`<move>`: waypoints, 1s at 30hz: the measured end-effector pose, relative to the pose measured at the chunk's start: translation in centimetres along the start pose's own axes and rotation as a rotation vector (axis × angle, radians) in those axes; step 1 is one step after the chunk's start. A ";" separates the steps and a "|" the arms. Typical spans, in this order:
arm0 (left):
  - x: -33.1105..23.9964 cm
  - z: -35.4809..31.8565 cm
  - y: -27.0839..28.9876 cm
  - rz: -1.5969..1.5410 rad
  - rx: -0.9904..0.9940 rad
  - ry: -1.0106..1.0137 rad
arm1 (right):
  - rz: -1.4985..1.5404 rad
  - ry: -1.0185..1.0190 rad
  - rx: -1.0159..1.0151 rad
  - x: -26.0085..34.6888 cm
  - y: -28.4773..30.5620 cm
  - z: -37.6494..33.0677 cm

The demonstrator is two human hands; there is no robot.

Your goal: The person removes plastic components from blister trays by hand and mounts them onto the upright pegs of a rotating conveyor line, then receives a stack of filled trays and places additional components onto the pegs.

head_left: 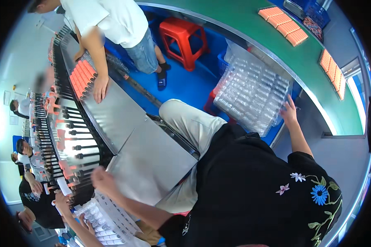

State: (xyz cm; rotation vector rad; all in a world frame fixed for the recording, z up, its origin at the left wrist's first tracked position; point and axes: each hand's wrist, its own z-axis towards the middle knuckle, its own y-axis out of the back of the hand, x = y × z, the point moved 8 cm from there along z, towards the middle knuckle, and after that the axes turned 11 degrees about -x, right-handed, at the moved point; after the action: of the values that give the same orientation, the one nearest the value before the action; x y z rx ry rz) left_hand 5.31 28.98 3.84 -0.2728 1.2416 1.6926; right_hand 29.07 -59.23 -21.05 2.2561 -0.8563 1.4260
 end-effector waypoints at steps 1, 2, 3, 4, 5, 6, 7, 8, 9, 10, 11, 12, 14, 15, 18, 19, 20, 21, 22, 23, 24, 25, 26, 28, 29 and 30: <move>-1.5 -3.5 -2.3 -0.175 0.110 0.122 | 0.006 -0.091 -0.007 -2.1 0.8 1.1; -4.2 -6.0 -8.1 -0.383 0.305 0.221 | -0.005 -0.107 -0.144 -3.1 6.8 0.9; -3.1 -6.9 -7.5 -0.390 0.275 0.235 | -0.045 -0.135 -0.174 -4.6 7.4 2.3; -1.8 -8.3 -8.6 -0.438 0.307 0.295 | 0.008 -0.048 -0.236 -5.5 9.7 4.2; -0.8 -9.2 -8.4 -0.456 0.315 0.343 | 0.091 -0.055 -0.286 -6.6 8.9 4.1; -0.4 -9.4 -7.7 -0.455 0.293 0.343 | -0.046 -0.100 -0.283 -7.5 8.3 3.8; 0.1 -9.6 -7.0 -0.476 0.212 0.381 | -0.037 -0.087 -0.275 -7.8 8.0 4.1; 0.4 -9.9 -8.1 -0.530 0.169 0.441 | -0.048 -0.036 -0.270 -7.8 11.9 6.1; 1.6 -10.3 -8.4 -0.553 0.181 0.495 | -0.088 0.006 -0.230 -7.5 13.2 8.8; 0.9 -10.3 -6.7 -0.510 0.136 0.456 | -0.145 -0.106 -0.264 -10.1 10.0 6.9; 0.2 -10.2 -6.9 -0.521 0.123 0.433 | -0.162 -0.103 -0.303 -10.0 10.0 7.0; -0.5 -10.1 -7.1 -0.532 0.111 0.410 | -0.178 -0.100 -0.342 -10.0 10.1 7.0; -1.7 -10.5 -7.6 -0.501 0.093 0.345 | -0.294 -0.034 -0.418 -9.3 9.1 7.3; -0.4 -11.4 -5.6 -0.440 0.031 0.315 | -0.469 0.050 -0.415 -9.7 5.5 8.8; -0.2 -11.8 -4.7 -0.338 -0.045 0.227 | -0.711 0.119 -0.425 -10.7 3.6 10.6; -2.4 -11.2 -7.6 -0.313 -0.016 0.120 | -0.740 0.144 -0.515 -10.1 6.6 9.7; -3.2 -11.3 -7.3 -0.239 -0.002 0.135 | -0.864 0.185 -0.525 -9.7 5.4 9.5; -3.8 -11.3 -7.5 -0.251 -0.012 0.124 | -0.984 0.217 -0.538 -10.0 5.1 9.2; -3.7 -11.2 -8.1 -0.259 -0.001 0.109 | -0.986 0.206 -0.598 -10.4 7.0 10.1; -3.5 -11.1 -9.2 -0.271 0.010 0.099 | -0.987 0.201 -0.659 -10.3 8.3 11.6; -3.8 -11.0 -7.9 -0.273 -0.043 0.102 | -0.993 0.161 -0.615 -10.1 5.8 10.8; -4.5 -10.8 -7.3 -0.257 -0.068 0.096 | -1.014 0.116 -0.585 -9.5 5.2 10.0; -5.4 -10.5 -7.3 -0.245 -0.060 0.077 | -1.012 0.111 -0.554 -8.7 3.8 9.5; -6.1 -10.3 -6.8 -0.233 -0.060 0.103 | -1.056 -0.064 -0.642 -7.9 3.0 9.4; -6.3 -10.1 -5.9 -0.209 -0.093 0.113 | -1.107 -0.019 -0.696 -7.4 1.2 9.2; -6.9 -9.9 -5.4 -0.188 -0.081 0.142 | -1.155 0.029 -0.754 -7.0 -0.2 8.8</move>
State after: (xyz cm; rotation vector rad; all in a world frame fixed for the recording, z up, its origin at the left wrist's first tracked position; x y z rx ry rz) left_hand 9.59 16.85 0.67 -0.5497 1.2111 1.5842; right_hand 33.07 -61.93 -31.21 1.5891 0.0407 0.4562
